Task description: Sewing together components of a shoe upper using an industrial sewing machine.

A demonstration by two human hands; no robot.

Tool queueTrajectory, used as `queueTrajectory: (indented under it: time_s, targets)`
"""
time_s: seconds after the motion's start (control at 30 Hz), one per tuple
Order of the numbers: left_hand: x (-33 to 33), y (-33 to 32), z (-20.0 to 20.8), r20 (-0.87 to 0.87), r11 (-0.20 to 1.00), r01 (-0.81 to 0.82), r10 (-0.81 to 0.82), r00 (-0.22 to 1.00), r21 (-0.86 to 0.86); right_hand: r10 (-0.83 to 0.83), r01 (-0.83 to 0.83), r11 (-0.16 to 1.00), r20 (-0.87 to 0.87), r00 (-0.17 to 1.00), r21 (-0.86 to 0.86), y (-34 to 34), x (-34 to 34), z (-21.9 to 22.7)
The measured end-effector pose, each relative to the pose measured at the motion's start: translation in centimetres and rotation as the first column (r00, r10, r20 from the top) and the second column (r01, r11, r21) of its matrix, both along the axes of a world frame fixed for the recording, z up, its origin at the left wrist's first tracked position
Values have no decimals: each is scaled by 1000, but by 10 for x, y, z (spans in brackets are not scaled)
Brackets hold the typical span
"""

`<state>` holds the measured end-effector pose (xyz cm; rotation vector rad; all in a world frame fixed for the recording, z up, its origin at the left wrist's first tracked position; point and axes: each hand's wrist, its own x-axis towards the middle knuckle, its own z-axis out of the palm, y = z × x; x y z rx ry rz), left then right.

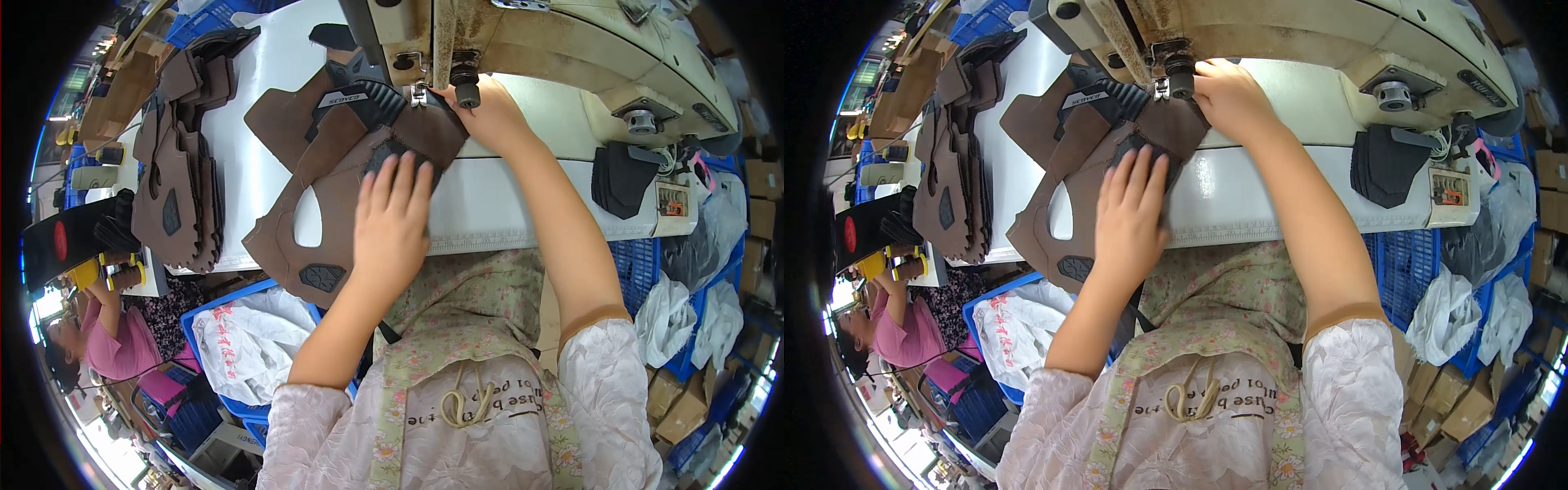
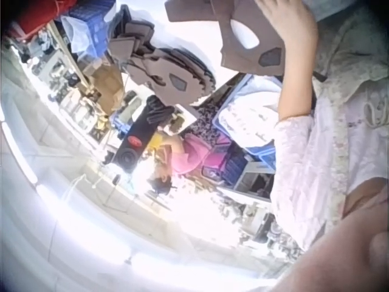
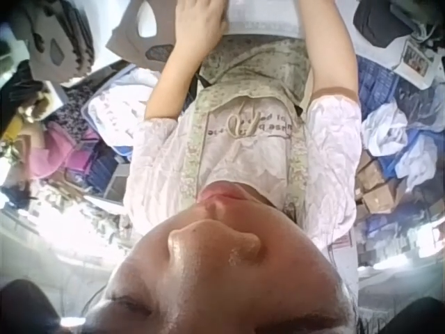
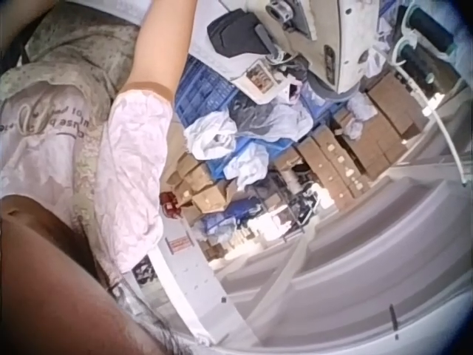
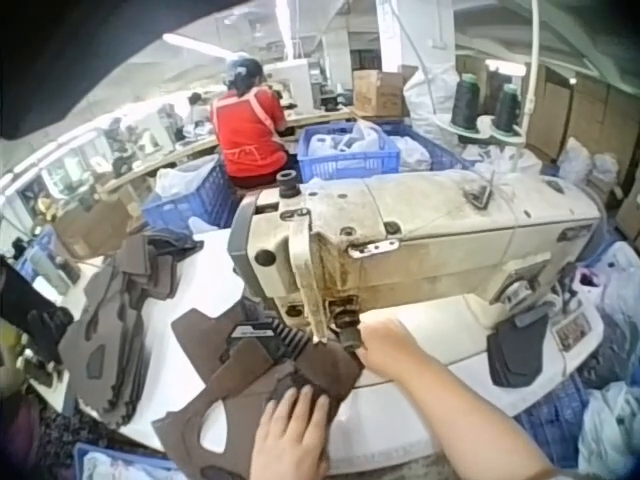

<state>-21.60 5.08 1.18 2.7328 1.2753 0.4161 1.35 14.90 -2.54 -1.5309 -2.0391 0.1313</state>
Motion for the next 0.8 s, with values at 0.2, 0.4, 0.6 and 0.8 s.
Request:
queueTrajectory:
  time_s: [0.2,0.4,0.6,0.8]
  targets:
    - [-67,-52,21,-212,963,-228,195,958,-142,-14,14,1000,-29,999,-23,1,0,-6]
    - [-67,3,120,-493,1000,-7,18,870,25,-49,48,996,24,998,75,-9,-2,-3]
    - [-88,83,156,-724,954,262,-77,685,145,-83,53,982,166,983,181,-20,-15,10]
    - [-125,124,101,-728,978,173,-32,685,119,-14,-35,951,156,988,307,-18,-20,-6]
